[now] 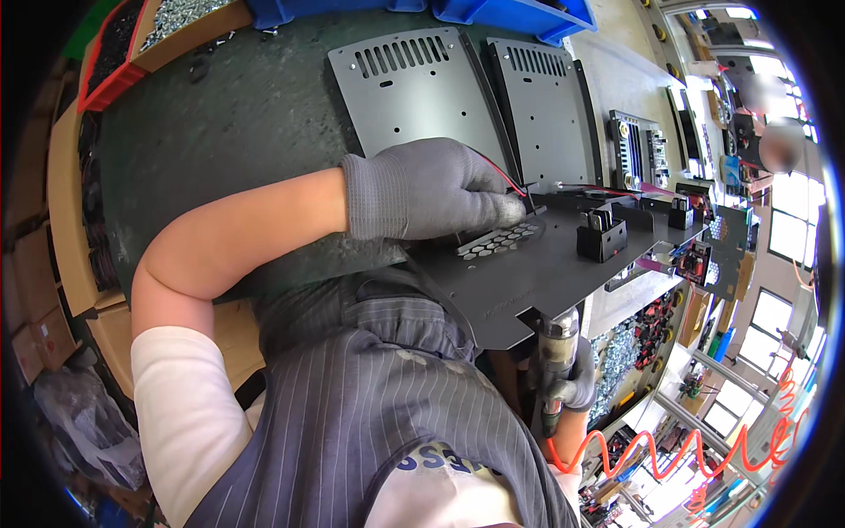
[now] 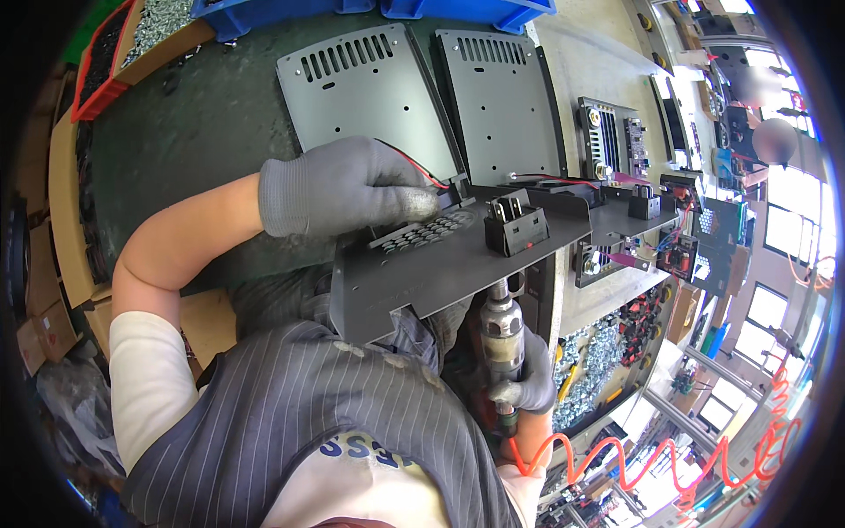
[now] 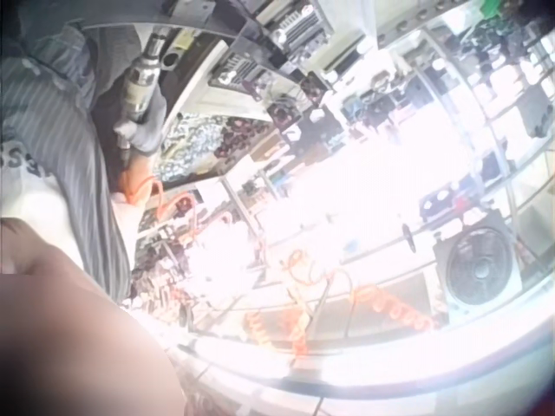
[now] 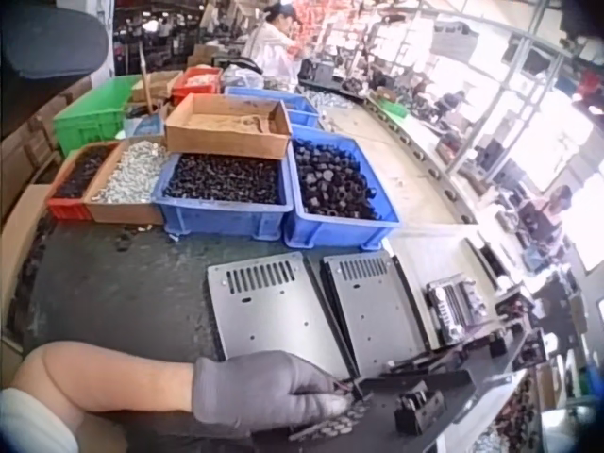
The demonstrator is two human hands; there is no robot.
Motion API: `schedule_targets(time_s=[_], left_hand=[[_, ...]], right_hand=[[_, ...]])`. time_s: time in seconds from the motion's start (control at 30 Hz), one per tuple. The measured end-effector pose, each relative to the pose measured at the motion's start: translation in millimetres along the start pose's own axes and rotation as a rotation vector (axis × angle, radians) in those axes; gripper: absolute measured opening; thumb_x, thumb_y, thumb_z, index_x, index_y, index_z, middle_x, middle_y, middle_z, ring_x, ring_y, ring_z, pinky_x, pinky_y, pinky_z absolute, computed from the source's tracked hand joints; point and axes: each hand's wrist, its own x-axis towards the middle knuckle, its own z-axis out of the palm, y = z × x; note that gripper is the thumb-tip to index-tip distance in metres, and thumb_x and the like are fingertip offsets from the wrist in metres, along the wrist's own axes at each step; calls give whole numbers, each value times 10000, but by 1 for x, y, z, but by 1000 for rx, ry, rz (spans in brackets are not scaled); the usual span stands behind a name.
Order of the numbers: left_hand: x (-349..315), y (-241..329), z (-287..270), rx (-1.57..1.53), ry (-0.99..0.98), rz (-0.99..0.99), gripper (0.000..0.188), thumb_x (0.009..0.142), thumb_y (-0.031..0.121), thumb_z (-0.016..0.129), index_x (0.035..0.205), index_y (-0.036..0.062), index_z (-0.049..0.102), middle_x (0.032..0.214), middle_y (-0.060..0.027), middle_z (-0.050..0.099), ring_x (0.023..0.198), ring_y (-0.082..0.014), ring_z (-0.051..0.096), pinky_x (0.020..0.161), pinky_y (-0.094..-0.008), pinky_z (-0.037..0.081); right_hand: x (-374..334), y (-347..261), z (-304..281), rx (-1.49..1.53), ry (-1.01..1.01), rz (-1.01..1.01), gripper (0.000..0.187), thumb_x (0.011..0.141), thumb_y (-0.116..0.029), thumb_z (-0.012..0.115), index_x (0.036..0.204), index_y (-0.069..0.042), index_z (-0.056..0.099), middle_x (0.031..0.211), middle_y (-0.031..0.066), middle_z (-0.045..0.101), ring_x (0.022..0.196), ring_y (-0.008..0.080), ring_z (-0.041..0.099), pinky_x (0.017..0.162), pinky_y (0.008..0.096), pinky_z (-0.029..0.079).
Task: The person is assembling components into a power supply or inverter housing, installing fans, and using an air screwdriver.
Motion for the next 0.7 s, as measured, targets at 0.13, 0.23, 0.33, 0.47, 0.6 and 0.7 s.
schedule_targets(time_s=[0.13, 0.23, 0.33, 0.47, 0.6, 0.7], left_hand=[[1, 5, 0, -11, 17, -25, 444, 880, 393, 542, 974, -32, 636, 918, -153, 649, 862, -186, 605, 802, -320, 464], [3, 9, 1, -14, 38, -9, 439, 876, 394, 545, 961, -26, 638, 900, -147, 650, 834, -182, 602, 781, -324, 464], [-1, 12, 1, -3, 48, 2, 426, 875, 396, 543, 943, -13, 642, 868, -144, 651, 808, -189, 603, 760, -326, 462], [-3, 16, 2, 95, 14, -46, 404, 872, 395, 540, 910, 9, 651, 814, -145, 647, 761, -207, 606, 729, -326, 461], [2, 18, 0, 132, 10, -25, 401, 868, 393, 538, 900, 11, 654, 793, -150, 643, 728, -221, 604, 712, -331, 463], [4, 17, 0, 169, -28, 23, 399, 865, 392, 537, 880, 11, 652, 776, -150, 639, 709, -226, 600, 696, -332, 463]], right_hand=[[2, -5, 0, 8, -48, 52, 908, 414, -447, 848, 1083, 63, 508, 791, 36, 588, 648, 103, 547, 580, 219, 425], [4, -9, -4, -25, -69, 111, 870, 424, -417, 839, 1073, 61, 510, 769, 35, 587, 642, 99, 543, 579, 221, 424], [6, -5, -6, 15, -83, 57, 840, 426, -395, 830, 1061, 58, 516, 746, 36, 587, 634, 103, 544, 575, 225, 424], [7, -3, -10, -5, -62, 16, 825, 425, -397, 830, 1041, 59, 524, 733, 36, 587, 618, 112, 545, 567, 230, 424], [5, -7, -12, -20, -77, 29, 787, 421, -381, 832, 1004, 54, 531, 726, 36, 585, 605, 121, 544, 558, 232, 423], [5, -10, -10, -17, -74, 47, 766, 420, -373, 835, 984, 48, 532, 717, 38, 585, 601, 125, 548, 552, 233, 428]])
